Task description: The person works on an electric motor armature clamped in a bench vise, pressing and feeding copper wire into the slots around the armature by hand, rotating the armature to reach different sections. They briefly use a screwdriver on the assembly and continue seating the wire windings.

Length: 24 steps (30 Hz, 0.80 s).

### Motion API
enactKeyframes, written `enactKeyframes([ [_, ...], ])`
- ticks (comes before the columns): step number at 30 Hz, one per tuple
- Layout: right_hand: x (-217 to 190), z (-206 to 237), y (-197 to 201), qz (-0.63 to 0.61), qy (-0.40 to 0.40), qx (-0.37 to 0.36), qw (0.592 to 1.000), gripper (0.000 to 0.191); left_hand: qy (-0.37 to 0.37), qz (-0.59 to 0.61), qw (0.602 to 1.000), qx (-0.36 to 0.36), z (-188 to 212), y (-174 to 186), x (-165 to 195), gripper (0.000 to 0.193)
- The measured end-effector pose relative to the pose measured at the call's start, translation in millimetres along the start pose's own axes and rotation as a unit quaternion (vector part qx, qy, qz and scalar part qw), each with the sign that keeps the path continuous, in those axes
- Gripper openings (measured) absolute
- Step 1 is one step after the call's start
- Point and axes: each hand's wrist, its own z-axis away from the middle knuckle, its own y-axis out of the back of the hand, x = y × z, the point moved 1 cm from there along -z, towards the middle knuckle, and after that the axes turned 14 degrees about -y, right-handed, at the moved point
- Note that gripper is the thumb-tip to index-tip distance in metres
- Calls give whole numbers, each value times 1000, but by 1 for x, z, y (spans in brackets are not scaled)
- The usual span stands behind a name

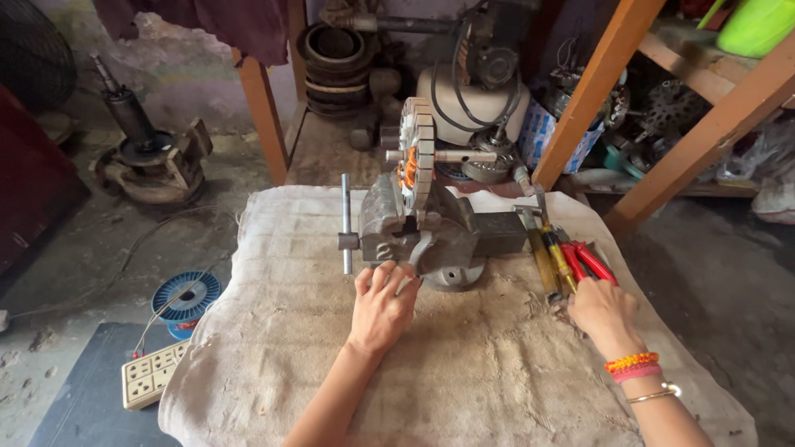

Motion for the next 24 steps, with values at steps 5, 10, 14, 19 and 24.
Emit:
enactKeyframes([
  [5, -2, -10, 9, 36, 47, -49, 997, 30, 3, 8, 1000, 7, 0, -2, 2, 15],
  [10, -14, 19, 88, -50, -13, 9, 999, 21, 5, 3, 1000, 10, -3, -2, 2, 12],
  [14, -52, 67, 149, -512, 106, 169, 836, 14, 3, 6, 1000, 5, -2, 0, 2, 13],
  [19, -118, 105, 170, -684, 319, 172, 633, 15, 10, 14, 1000, 2, -2, 0, 2, 13],
  [24, -149, 120, 162, -680, 344, 163, 627, 16, 10, 21, 1000, 3, -2, -1, 0, 15],
])
